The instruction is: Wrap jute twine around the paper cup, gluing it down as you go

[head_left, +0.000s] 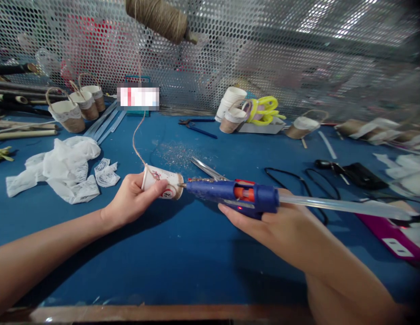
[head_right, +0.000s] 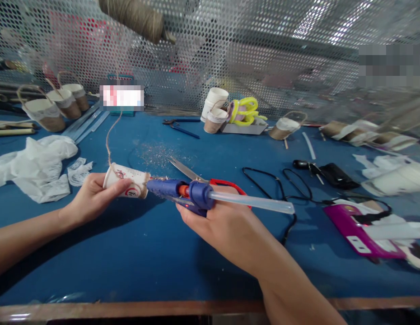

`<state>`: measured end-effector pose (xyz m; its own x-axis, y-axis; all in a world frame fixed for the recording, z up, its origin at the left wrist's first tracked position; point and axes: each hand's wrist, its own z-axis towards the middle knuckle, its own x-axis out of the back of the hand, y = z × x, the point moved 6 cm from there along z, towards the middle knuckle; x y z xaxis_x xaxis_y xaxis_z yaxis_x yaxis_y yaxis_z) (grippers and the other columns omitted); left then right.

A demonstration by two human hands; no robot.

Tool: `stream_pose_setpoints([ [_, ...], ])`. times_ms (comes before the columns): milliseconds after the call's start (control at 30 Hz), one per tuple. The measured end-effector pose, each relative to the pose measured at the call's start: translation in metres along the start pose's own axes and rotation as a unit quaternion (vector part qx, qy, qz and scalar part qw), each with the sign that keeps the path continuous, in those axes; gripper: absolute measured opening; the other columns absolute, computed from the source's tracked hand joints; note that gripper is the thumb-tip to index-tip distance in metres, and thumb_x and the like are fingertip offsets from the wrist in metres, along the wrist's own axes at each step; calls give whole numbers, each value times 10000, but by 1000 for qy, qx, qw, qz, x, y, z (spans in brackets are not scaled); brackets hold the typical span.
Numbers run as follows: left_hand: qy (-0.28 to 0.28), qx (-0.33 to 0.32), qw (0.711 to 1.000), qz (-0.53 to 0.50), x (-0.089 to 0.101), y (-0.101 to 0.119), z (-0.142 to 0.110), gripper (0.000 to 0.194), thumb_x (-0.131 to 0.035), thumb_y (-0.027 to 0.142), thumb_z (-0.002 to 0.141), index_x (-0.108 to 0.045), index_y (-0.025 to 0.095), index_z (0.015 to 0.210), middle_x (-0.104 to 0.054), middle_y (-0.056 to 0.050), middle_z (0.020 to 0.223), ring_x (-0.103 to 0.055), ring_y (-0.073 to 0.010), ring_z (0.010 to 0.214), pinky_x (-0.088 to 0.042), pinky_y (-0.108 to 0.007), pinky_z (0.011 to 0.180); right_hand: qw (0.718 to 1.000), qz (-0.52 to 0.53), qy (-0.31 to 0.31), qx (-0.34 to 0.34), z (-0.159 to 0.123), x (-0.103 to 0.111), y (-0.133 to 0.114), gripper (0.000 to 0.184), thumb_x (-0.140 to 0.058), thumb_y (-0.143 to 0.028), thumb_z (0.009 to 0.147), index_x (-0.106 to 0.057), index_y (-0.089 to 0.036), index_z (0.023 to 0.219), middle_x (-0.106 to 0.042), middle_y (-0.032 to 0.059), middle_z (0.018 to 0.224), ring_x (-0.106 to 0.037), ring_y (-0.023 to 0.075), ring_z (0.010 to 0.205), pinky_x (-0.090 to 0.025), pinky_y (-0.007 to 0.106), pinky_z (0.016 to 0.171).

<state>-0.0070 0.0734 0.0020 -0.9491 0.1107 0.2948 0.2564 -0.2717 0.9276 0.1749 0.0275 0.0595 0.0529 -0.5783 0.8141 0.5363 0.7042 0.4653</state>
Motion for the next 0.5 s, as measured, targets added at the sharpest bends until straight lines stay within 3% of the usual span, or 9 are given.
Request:
stream_pose_setpoints([
  [233, -4, 36, 999, -24, -1, -5, 0, 237, -536, 275, 791, -696, 125, 702, -731, -61, 829, -666, -174, 724, -524, -234, 651, 999, 46, 26, -12, 12, 11, -1, 511, -225, -62, 875, -677, -185, 670, -323, -31, 341, -440, 142, 425, -342, 270, 514],
  [500, 2, 33, 999, -21, 1, -6, 1, 237, -530, 269, 791, -690, 114, 709, -730, -66, 799, -657, -157, 690, -508, -211, 617, 997, 73, 9, -1, 11, 10, 1, 429, -283, -74, 856, -668, -190, 707, -530, -1, 482, -489, 128, 452, -353, 245, 458],
])
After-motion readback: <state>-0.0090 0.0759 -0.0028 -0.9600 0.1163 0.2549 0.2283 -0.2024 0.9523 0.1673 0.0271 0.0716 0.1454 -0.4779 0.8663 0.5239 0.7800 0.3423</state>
